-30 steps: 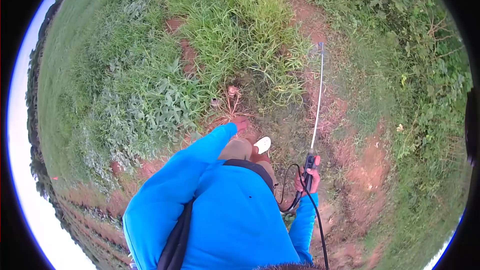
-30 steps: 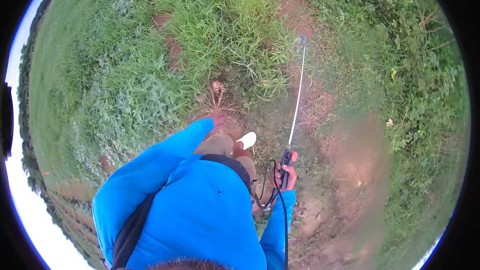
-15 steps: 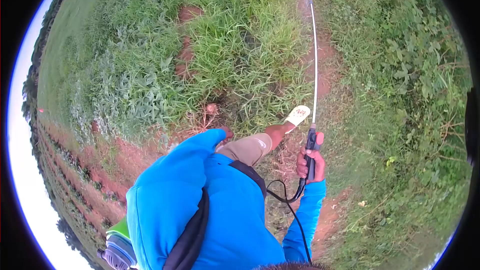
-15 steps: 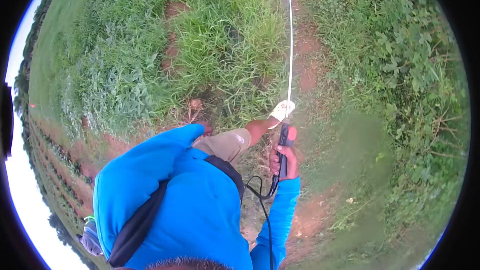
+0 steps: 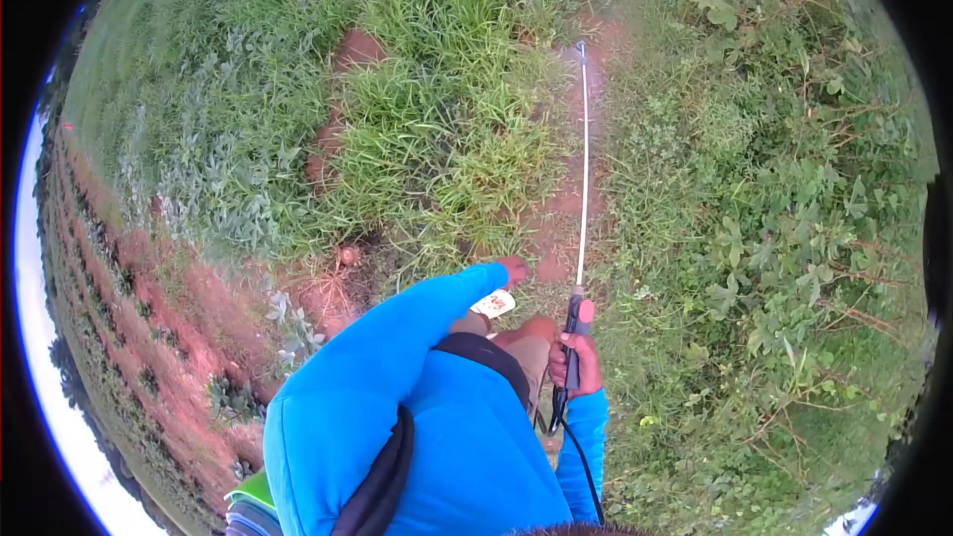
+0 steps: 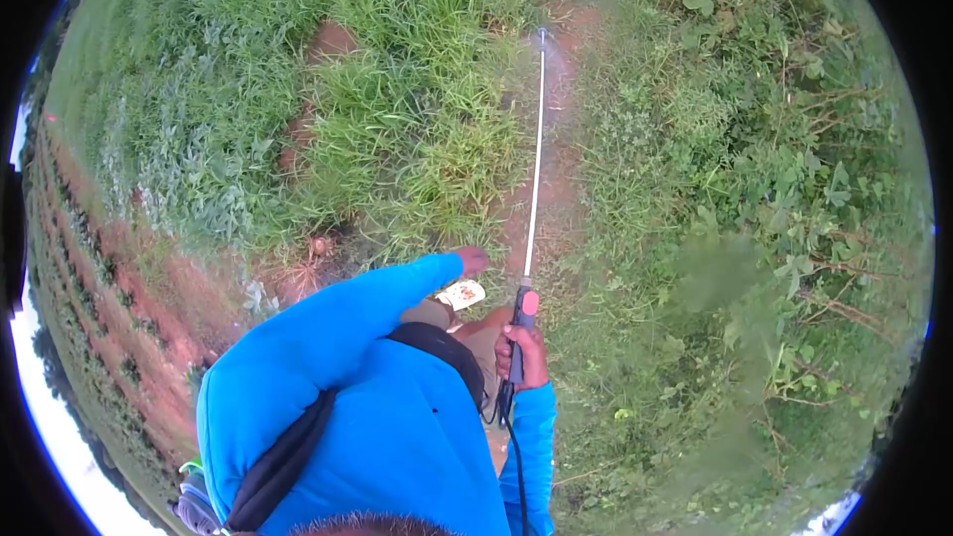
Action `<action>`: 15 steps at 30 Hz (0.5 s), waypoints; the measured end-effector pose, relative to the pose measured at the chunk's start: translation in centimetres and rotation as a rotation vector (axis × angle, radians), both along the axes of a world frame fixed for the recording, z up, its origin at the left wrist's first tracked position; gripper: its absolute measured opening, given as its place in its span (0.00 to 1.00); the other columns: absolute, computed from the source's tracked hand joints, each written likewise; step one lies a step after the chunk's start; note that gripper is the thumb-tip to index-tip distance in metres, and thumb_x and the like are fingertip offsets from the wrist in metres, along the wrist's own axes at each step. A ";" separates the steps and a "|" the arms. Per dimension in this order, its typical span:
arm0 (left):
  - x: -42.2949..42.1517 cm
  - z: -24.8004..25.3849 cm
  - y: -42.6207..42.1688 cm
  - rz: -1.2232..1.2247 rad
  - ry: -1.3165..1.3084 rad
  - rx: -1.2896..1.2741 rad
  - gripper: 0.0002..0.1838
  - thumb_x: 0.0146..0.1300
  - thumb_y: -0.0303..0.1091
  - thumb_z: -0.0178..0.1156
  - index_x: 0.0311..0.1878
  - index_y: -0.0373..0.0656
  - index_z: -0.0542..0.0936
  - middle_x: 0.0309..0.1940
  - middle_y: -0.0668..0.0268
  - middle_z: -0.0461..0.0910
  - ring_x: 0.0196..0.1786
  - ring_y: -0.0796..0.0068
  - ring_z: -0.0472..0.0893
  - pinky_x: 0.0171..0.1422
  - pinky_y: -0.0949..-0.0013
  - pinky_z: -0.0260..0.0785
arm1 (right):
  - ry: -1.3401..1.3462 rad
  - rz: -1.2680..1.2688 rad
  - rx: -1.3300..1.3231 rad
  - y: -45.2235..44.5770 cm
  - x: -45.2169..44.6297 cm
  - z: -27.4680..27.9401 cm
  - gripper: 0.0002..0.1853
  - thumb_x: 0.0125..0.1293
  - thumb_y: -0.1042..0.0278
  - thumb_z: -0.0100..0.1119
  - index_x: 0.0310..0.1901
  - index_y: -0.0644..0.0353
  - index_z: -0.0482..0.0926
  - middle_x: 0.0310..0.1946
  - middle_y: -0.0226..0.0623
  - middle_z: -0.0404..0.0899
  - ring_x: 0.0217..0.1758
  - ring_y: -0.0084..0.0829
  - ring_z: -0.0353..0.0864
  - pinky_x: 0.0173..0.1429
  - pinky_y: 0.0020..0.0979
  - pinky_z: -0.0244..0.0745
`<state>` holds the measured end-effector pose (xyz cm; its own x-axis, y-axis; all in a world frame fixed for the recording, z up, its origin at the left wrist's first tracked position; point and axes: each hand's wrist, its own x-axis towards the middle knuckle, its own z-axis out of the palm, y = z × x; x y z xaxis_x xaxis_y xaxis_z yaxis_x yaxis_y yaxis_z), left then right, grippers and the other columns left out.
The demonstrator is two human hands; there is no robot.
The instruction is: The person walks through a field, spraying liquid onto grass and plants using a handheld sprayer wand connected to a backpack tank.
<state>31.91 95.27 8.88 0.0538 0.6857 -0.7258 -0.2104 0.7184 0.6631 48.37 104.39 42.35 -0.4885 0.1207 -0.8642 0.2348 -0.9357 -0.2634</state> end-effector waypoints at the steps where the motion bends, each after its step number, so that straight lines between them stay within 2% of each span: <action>1: 0.2 0.8 3.0 -0.003 -0.010 0.002 0.16 0.55 0.45 0.55 0.42 0.45 0.77 0.27 0.67 0.75 0.23 0.77 0.71 0.23 0.70 0.64 | -0.022 0.043 0.011 1.6 -1.3 1.0 0.10 0.58 0.63 0.55 0.37 0.55 0.67 0.15 0.26 0.61 0.09 0.17 0.57 0.11 0.22 0.53; 3: -0.6 2.1 8.5 -0.045 0.070 -0.098 0.15 0.54 0.39 0.50 0.41 0.42 0.76 0.28 0.65 0.78 0.27 0.73 0.76 0.28 0.68 0.70 | 0.008 0.113 -0.028 5.1 -3.2 1.5 0.10 0.57 0.66 0.55 0.39 0.56 0.68 0.15 0.26 0.61 0.10 0.17 0.57 0.11 0.21 0.53; 4: -1.2 2.2 10.7 -0.047 0.061 -0.097 0.15 0.54 0.39 0.50 0.41 0.42 0.76 0.28 0.65 0.78 0.27 0.73 0.76 0.28 0.68 0.70 | -0.002 0.111 -0.028 7.0 -3.9 1.6 0.10 0.57 0.66 0.55 0.39 0.56 0.68 0.15 0.26 0.61 0.10 0.17 0.57 0.11 0.21 0.53; 6: -3.3 1.9 15.1 -0.004 -0.047 0.049 0.16 0.55 0.43 0.53 0.42 0.41 0.76 0.29 0.66 0.77 0.30 0.74 0.76 0.35 0.69 0.70 | 0.021 0.186 -0.051 11.2 -5.8 1.8 0.10 0.57 0.66 0.56 0.38 0.56 0.68 0.15 0.26 0.61 0.10 0.16 0.56 0.12 0.21 0.52; 7: -5.4 1.2 17.3 0.011 -0.039 0.051 0.16 0.55 0.43 0.53 0.42 0.41 0.76 0.29 0.66 0.77 0.30 0.74 0.76 0.35 0.69 0.70 | 0.044 0.188 -0.072 13.3 -7.0 1.4 0.10 0.57 0.66 0.56 0.38 0.56 0.68 0.16 0.26 0.61 0.10 0.16 0.56 0.12 0.20 0.52; 9: -8.6 0.6 20.6 0.002 -0.022 -0.022 0.21 0.56 0.46 0.56 0.47 0.41 0.75 0.33 0.66 0.78 0.34 0.72 0.78 0.43 0.70 0.71 | 0.042 0.199 -0.116 18.0 -9.9 0.2 0.10 0.57 0.65 0.55 0.37 0.55 0.67 0.16 0.26 0.61 0.10 0.17 0.56 0.12 0.20 0.52; 10: -10.5 0.4 21.9 0.020 -0.009 -0.021 0.21 0.56 0.46 0.56 0.47 0.41 0.75 0.33 0.66 0.78 0.34 0.72 0.78 0.43 0.70 0.71 | 0.045 0.195 -0.145 20.9 -11.7 -0.1 0.09 0.57 0.65 0.55 0.36 0.55 0.67 0.16 0.26 0.61 0.10 0.17 0.56 0.12 0.20 0.52; 11: -13.5 -2.9 22.6 0.211 0.064 0.063 0.23 0.56 0.45 0.57 0.51 0.41 0.74 0.38 0.63 0.79 0.40 0.69 0.79 0.48 0.69 0.70 | 0.115 0.214 -0.200 23.8 -13.3 -1.7 0.09 0.58 0.63 0.55 0.33 0.54 0.66 0.15 0.25 0.61 0.10 0.17 0.57 0.12 0.21 0.52; 12: -14.9 -3.6 21.7 0.405 0.102 0.120 0.25 0.56 0.45 0.58 0.54 0.42 0.74 0.42 0.60 0.80 0.45 0.67 0.80 0.52 0.68 0.70 | 0.119 0.230 -0.211 26.5 -15.8 -2.1 0.09 0.58 0.63 0.55 0.33 0.54 0.66 0.15 0.25 0.61 0.10 0.17 0.57 0.12 0.21 0.52; 13: -19.8 1.0 22.4 0.102 0.194 -0.130 0.23 0.55 0.45 0.57 0.52 0.43 0.76 0.43 0.55 0.80 0.50 0.64 0.79 0.55 0.65 0.69 | 0.049 0.207 -0.159 28.6 -17.7 -1.4 0.09 0.58 0.61 0.55 0.32 0.53 0.66 0.15 0.25 0.61 0.10 0.17 0.57 0.12 0.21 0.53; 14: -23.3 1.7 21.3 0.102 0.300 -0.165 0.22 0.54 0.46 0.55 0.49 0.43 0.78 0.41 0.53 0.80 0.46 0.63 0.80 0.51 0.63 0.71 | 0.025 0.186 -0.064 31.6 -20.6 -1.3 0.10 0.59 0.60 0.55 0.31 0.53 0.66 0.15 0.25 0.61 0.10 0.17 0.58 0.12 0.21 0.54; 15: -26.9 0.9 21.0 0.066 0.515 -0.289 0.21 0.54 0.48 0.53 0.44 0.43 0.80 0.37 0.57 0.81 0.37 0.64 0.82 0.42 0.64 0.74 | 0.048 0.214 -0.066 34.6 -23.1 -1.2 0.11 0.59 0.57 0.55 0.30 0.52 0.66 0.15 0.25 0.61 0.10 0.17 0.58 0.12 0.22 0.55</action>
<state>5.03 116.28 9.73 -0.3913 0.4459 -0.8050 0.0359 0.8815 0.4708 25.29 139.03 41.15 -0.5380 -0.0461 -0.8417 0.4185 -0.8814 -0.2192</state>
